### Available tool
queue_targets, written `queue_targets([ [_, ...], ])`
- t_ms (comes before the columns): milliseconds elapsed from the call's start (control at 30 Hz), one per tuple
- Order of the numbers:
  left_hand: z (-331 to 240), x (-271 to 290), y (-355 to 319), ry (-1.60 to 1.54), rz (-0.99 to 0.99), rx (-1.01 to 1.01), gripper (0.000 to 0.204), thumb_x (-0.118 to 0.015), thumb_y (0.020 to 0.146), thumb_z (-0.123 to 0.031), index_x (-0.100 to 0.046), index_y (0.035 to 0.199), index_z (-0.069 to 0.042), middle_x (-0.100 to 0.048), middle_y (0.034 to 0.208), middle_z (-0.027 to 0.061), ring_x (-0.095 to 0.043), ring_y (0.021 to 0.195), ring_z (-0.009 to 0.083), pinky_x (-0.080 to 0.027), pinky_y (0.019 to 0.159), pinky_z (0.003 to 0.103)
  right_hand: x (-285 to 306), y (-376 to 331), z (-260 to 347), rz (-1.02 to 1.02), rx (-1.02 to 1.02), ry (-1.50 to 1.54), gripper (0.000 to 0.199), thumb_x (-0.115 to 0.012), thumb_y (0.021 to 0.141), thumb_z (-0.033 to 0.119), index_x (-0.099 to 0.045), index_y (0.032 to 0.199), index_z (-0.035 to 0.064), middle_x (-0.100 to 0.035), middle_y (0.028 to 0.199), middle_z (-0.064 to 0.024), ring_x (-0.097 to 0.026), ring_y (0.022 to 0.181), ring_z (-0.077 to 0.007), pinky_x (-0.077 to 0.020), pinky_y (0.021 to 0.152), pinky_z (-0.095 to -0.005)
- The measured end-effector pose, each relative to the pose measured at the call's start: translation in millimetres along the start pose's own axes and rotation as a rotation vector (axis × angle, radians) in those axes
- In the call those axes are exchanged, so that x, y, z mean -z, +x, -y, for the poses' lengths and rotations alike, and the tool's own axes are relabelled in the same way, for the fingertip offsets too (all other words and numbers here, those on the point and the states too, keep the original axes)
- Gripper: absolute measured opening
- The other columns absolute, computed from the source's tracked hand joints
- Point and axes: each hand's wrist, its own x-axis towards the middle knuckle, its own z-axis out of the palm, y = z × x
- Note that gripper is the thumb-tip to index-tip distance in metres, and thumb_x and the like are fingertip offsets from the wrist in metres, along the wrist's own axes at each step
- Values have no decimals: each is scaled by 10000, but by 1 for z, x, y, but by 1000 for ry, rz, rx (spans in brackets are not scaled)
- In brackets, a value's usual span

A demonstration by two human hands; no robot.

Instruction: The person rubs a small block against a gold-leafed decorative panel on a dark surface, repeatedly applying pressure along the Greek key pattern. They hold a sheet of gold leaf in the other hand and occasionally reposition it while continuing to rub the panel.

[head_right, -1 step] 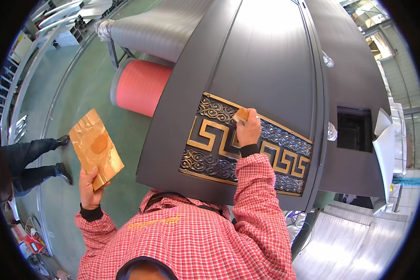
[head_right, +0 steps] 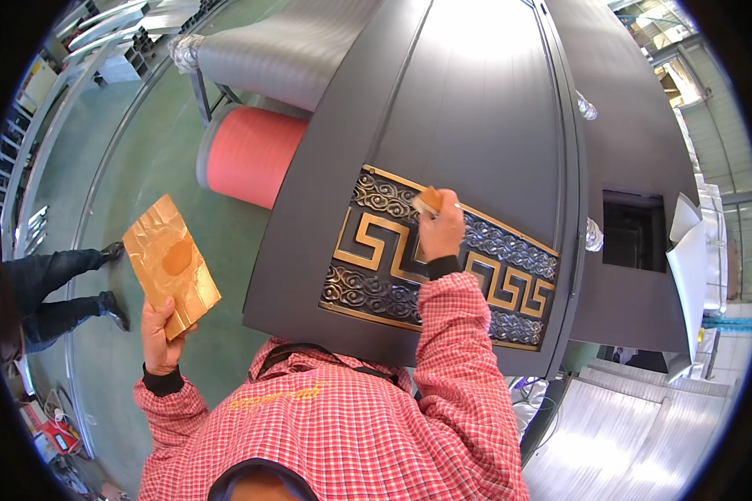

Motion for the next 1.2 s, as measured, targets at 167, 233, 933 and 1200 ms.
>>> queue_targets([
  [167,2,5,3,-39,54,13,451,-508,933,-73,-342,1353,-56,-571,1210,131,-678,951,260,-624,563,336,-39,14,30,87,152,127,304,-684,747,62,-529,1009,64,-615,945,-164,-603,892,-385,-489,767,-440],
  [233,1,6,2,-36,44,10,453,-511,932,-73,-341,1352,-55,-570,1213,131,-678,949,260,-624,565,337,-32,16,12,52,146,25,300,-680,746,52,-525,1002,66,-616,940,-167,-604,890,-384,-489,759,-445],
  [933,-1,-3,0,6,23,8,432,-524,934,-99,-369,1337,-73,-585,1187,115,-683,889,218,-609,547,305,-8,-5,8,113,119,89,320,-646,725,-11,-523,1006,82,-609,926,-178,-591,907,-404,-485,753,-471],
  [1200,5,9,-2,-6,-3,23,459,-520,928,-75,-346,1353,-65,-574,1196,123,-675,937,248,-615,558,335,6,1,-33,32,99,23,320,-649,732,-3,-512,1010,77,-612,948,-170,-592,930,-388,-482,790,-444],
])
